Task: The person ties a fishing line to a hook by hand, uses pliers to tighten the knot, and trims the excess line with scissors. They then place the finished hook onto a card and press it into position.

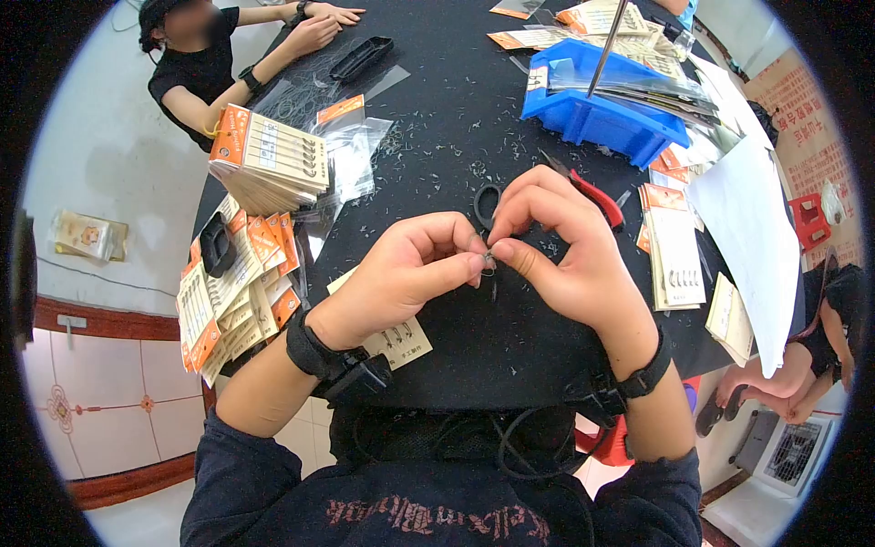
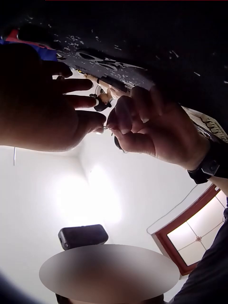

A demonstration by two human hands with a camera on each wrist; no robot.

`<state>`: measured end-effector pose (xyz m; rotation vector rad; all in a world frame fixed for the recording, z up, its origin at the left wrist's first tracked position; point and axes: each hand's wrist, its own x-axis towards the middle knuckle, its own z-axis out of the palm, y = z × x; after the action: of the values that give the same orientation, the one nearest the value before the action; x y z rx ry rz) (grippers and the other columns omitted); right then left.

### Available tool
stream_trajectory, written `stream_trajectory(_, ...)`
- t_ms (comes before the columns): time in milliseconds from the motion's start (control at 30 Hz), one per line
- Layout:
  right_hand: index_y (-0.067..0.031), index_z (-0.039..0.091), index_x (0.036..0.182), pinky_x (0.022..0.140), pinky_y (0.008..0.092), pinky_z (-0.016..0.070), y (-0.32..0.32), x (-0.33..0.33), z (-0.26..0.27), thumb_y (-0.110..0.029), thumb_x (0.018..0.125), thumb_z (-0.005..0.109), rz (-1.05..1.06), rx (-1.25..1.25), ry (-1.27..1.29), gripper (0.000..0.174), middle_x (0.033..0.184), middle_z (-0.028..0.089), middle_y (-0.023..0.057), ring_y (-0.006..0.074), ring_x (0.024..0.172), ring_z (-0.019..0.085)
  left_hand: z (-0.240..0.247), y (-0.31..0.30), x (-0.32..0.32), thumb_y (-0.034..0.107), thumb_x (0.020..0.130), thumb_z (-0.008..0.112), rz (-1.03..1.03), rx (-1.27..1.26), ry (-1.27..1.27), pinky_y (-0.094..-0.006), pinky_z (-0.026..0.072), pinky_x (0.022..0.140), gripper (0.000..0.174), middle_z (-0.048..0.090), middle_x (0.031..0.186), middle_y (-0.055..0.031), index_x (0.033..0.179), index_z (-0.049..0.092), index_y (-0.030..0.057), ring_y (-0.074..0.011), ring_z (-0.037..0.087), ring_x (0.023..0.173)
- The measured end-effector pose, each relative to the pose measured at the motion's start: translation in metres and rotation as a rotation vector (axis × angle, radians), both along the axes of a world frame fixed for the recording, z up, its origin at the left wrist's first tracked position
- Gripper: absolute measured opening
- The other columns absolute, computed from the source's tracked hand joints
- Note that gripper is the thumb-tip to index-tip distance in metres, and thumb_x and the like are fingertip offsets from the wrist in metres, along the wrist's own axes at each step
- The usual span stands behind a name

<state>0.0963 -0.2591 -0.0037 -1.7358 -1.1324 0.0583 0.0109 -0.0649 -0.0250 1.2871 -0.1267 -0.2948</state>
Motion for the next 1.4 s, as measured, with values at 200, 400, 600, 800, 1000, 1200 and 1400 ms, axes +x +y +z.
stream_trajectory(200,-0.0025,0.059,0.084,0.074,0.0268,0.0444,-0.003,0.001,-0.009,-0.001,0.082,0.067,0.018,-0.027,0.241,0.009,0.084,0.058,0.0037,0.013,0.081,0.056,0.005,0.0,-0.001,0.014,0.095,0.064,0.025,0.028,0.018,-0.0204,0.0456,0.076,0.014,0.064,0.091,0.0001,0.099,0.063,0.0014,-0.0046,0.057,0.084)
stream_trajectory(400,-0.0011,0.058,0.088,0.074,0.0243,0.045,-0.004,0.0,-0.012,0.004,0.084,0.064,-0.025,0.03,0.32,0.008,0.084,0.058,0.0018,0.0091,0.081,0.055,0.007,-0.001,-0.001,0.014,0.095,0.063,0.092,0.072,0.003,-0.0194,0.0439,0.07,0.02,0.067,0.095,-0.0014,0.109,0.066,0.0003,-0.0029,0.054,0.077)
stream_trajectory(600,-0.0012,0.056,0.089,0.071,0.0216,0.0447,-0.002,0.001,-0.015,0.0,0.091,0.062,-0.135,0.138,0.326,0.006,0.082,0.057,0.0001,0.0071,0.077,0.055,0.004,0.001,0.002,0.017,0.096,0.063,0.266,-0.124,0.034,-0.017,0.038,0.061,0.027,0.069,0.101,-0.0048,0.117,0.065,0.0004,-0.0015,0.045,0.067)
stream_trajectory(800,-0.0016,0.056,0.091,0.071,0.0211,0.0451,-0.001,0.0,-0.017,-0.002,0.093,0.061,-0.155,0.214,0.351,0.006,0.083,0.057,-0.0005,0.0065,0.077,0.055,0.005,-0.006,0.0,0.014,0.096,0.062,0.381,-0.095,-0.076,-0.0176,0.0392,0.065,0.03,0.068,0.115,-0.008,0.123,0.062,0.0015,-0.002,0.046,0.07)
stream_trajectory(1000,-0.0021,0.056,0.092,0.073,0.022,0.0461,0.001,-0.001,-0.02,-0.004,0.094,0.061,-0.111,0.256,0.416,0.006,0.086,0.057,-0.0002,0.007,0.078,0.055,0.002,-0.007,0.001,0.014,0.097,0.057,0.303,-0.296,-0.16,-0.0202,0.04,0.066,0.028,0.063,0.125,-0.0129,0.122,0.061,0.0018,-0.0038,0.048,0.072)
stream_trajectory(1200,-0.0017,0.055,0.094,0.075,0.0224,0.0454,0.003,-0.005,-0.019,-0.002,0.094,0.06,-0.042,0.253,0.514,0.005,0.088,0.055,0.0007,0.0073,0.081,0.054,-0.001,-0.003,0.001,0.017,0.097,0.057,0.237,-0.308,0.002,-0.0179,0.0346,0.057,0.019,0.065,0.099,-0.0094,0.108,0.062,0.0022,-0.0017,0.044,0.068)
stream_trajectory(1400,-0.0017,0.054,0.093,0.075,0.022,0.0438,0.004,-0.006,-0.021,0.004,0.092,0.058,-0.027,0.209,0.504,0.007,0.087,0.054,0.0006,0.007,0.083,0.052,0.014,-0.01,-0.003,0.02,0.096,0.061,0.25,-0.037,0.025,-0.0146,0.0302,0.053,0.022,0.065,0.092,0.0001,0.111,0.065,0.004,0.0022,0.04,0.063)
